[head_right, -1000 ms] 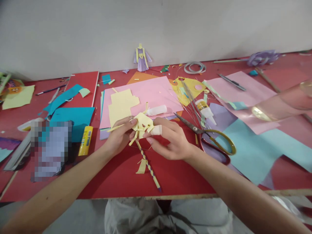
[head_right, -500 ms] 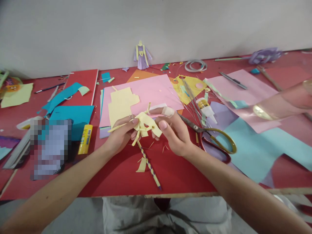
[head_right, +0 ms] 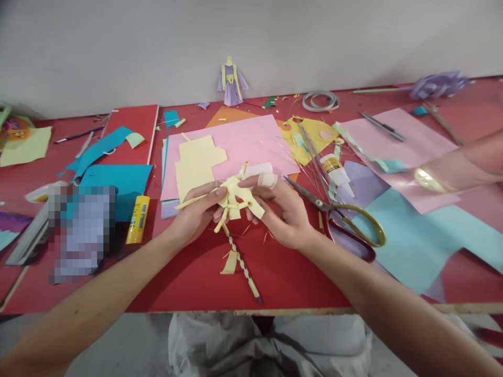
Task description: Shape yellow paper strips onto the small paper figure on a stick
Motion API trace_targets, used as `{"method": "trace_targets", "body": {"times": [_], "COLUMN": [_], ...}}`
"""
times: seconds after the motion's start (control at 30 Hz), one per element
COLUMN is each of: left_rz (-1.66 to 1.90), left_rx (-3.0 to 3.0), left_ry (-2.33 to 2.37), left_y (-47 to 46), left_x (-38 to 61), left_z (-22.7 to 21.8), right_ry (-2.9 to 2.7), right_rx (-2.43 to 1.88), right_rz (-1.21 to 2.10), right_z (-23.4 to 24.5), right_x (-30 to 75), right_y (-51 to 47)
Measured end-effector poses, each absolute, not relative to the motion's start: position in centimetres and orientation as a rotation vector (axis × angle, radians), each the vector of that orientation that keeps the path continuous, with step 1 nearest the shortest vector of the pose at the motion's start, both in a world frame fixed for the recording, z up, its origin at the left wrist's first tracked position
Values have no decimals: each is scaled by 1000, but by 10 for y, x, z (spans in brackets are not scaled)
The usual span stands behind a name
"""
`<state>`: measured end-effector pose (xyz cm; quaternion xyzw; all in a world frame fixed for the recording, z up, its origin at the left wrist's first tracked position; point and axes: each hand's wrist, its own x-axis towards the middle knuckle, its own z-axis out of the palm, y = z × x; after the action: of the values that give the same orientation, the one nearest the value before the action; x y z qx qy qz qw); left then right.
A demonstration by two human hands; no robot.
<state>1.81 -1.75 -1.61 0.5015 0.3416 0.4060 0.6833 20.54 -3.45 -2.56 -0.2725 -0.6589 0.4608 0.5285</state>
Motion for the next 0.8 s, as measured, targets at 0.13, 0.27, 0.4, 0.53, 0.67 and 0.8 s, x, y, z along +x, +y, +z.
{"method": "trace_targets", "body": {"times": [0.13, 0.27, 0.4, 0.53, 0.67, 0.8], "left_rz": [898, 853, 779, 757, 765, 778], "left_rx": [1124, 1229, 1402, 1498, 1467, 1419], "left_ry": [732, 747, 811, 856, 848, 853], "left_y": [-18, -18, -18, -16, -15, -16], "left_x": [19, 18, 17, 15, 16, 17], "left_z": [-15, -13, -11, -11, -11, -10], "right_ry": [-1711, -1990, -2108, -2151, -2153, -2149], "right_rx": [-676, -653, -570, -554, -580, -604], "right_rz": [973, 666, 563, 582, 595, 578], "right_z": [-22, -14, -12, -14, -14, -13], "right_x": [208, 210, 209, 209, 209, 209], "right_y": [-34, -31, -27, -25, -26, -27]}}
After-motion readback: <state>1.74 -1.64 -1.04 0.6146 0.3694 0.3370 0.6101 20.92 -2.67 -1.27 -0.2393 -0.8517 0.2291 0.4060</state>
